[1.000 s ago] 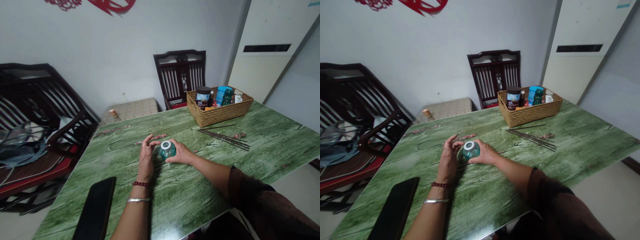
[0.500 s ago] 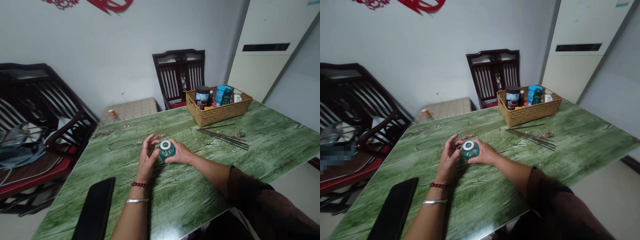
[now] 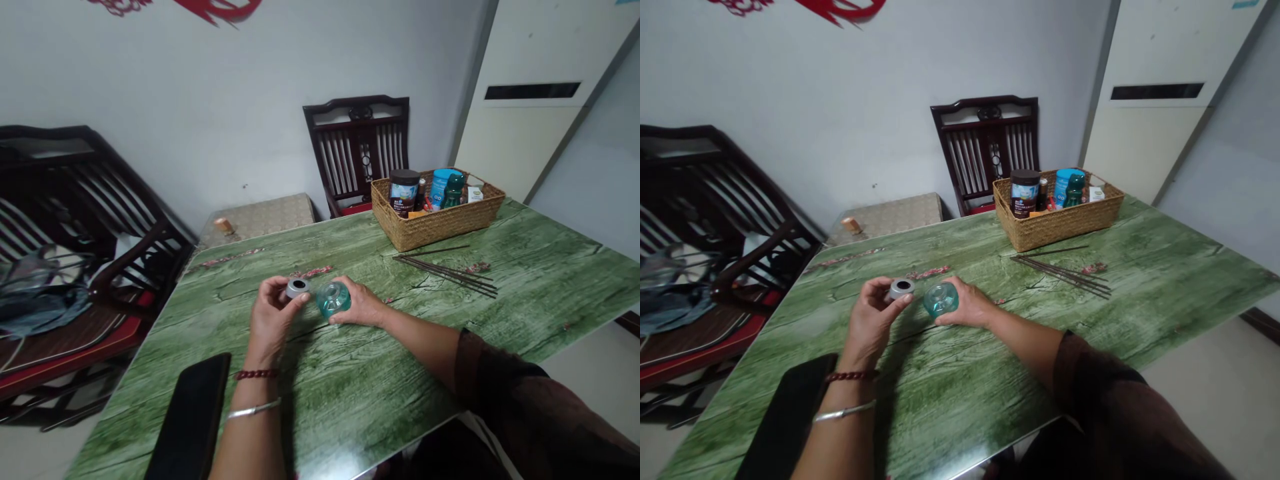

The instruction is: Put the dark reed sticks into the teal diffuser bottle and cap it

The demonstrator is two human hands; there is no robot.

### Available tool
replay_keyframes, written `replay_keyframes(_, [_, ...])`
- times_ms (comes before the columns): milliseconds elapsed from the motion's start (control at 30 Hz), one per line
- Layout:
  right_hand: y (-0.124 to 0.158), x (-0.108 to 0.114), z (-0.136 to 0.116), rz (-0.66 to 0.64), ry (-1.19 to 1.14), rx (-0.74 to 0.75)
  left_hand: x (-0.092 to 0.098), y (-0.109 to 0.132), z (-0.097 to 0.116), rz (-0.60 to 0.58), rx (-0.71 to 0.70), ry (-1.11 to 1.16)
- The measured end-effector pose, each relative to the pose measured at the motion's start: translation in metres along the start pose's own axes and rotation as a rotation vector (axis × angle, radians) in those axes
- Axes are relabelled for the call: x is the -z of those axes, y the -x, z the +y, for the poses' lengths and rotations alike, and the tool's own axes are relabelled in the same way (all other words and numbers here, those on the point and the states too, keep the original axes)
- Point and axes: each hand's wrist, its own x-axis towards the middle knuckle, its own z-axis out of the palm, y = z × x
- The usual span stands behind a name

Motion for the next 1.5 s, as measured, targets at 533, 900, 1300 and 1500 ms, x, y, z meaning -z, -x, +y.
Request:
replay_keyframes(533, [0.000,0.003,-0.002,0.001,0.000,-0.026,0.035,-0.001,-0.005,-0.341,0.003,-1.133])
replay_keyframes(900, [0.020,0.046,-0.005,0.184,0.155,0.146,-0.035,0.011,-0.021,-0.320,-0.003,-0.152])
replay_keyframes(1300, [0.039,0.199,0.087,0.233,1.043,-0.397,-0.041,0.014,-0.011,-0.496,-0.012,-0.291])
replay_keyframes(1500, [0.032,0.200,0.100,0.175,1.082,-0.378,-0.040,0.013,-0.012,-0.538,-0.002,-0.286])
